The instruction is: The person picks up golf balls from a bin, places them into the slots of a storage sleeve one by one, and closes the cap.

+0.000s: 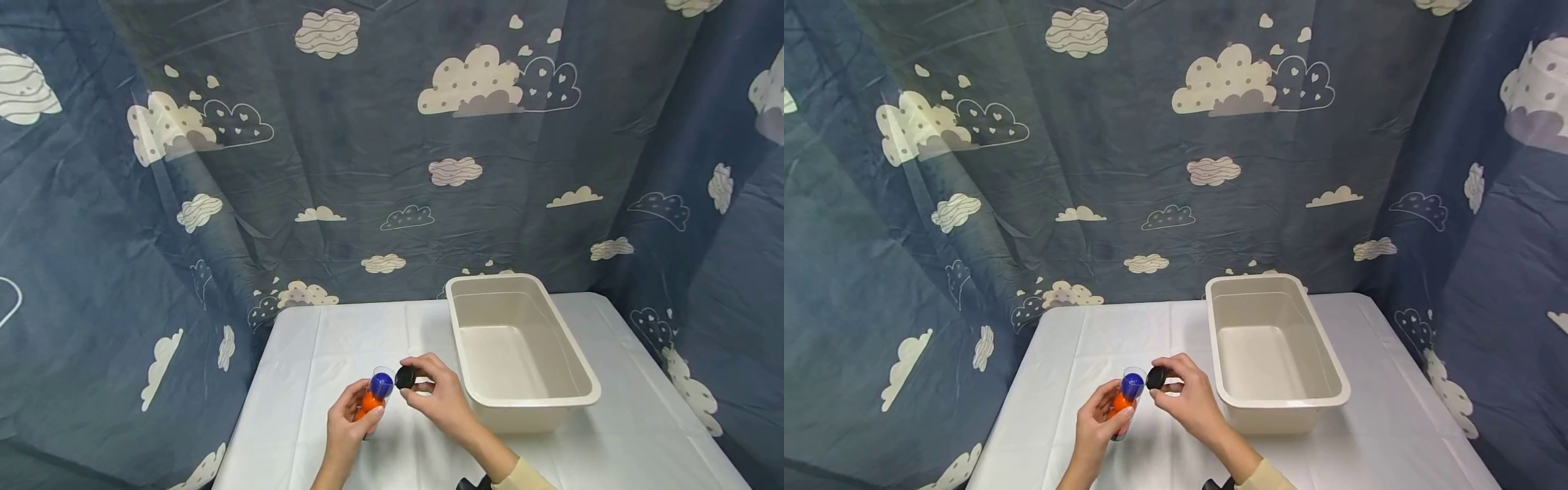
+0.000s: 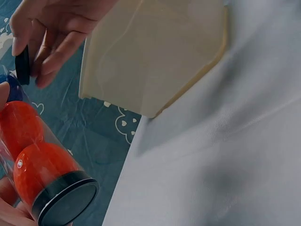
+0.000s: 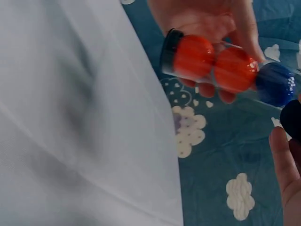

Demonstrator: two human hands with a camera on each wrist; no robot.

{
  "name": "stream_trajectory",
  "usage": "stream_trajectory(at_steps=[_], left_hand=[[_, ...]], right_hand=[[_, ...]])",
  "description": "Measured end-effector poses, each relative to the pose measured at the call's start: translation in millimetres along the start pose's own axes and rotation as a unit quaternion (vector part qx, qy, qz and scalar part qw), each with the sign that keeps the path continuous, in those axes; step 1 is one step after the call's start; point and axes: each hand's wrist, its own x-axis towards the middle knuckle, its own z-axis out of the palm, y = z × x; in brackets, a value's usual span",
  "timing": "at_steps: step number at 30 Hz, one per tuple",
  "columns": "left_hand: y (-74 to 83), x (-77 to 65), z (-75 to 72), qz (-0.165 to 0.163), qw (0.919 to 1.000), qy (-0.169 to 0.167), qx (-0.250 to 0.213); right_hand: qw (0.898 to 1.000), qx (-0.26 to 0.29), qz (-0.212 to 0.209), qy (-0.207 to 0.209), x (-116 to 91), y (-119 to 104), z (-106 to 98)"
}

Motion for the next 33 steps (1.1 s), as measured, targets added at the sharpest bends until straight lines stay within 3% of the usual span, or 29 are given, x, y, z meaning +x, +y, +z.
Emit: stream_trajectory(at_steps=[7,13,18,22,33], left_hand=[[1.8,-0.3,4.3,-0.005,1.0000,-0.005,-0.003],[6.0,-1.1,7.8,0.006,0.9998,-0.018,0.001],[6.4,-2.5,10.3,0.013,0.9994,-0.028,0.014],[5.0,-3.3,11.5,0.016,0.9987,-0.040,0.027],[3.9,-6.3,15.2,0.011,0.9978,-0.056,0.033]], right_hand=[[0.997,0.079,-0.019,-0.011,0.9,-2.4,-5.9],[0.996,0.079,-0.014,-0.024,1.1,-6.9,-11.1],[0.999,0.037,0.003,-0.033,3.0,-13.9,-15.4],[0.997,-0.030,0.005,-0.064,6.5,-20.1,-20.4],[0.976,-0.156,-0.016,-0.150,11.4,-34.6,-29.1]])
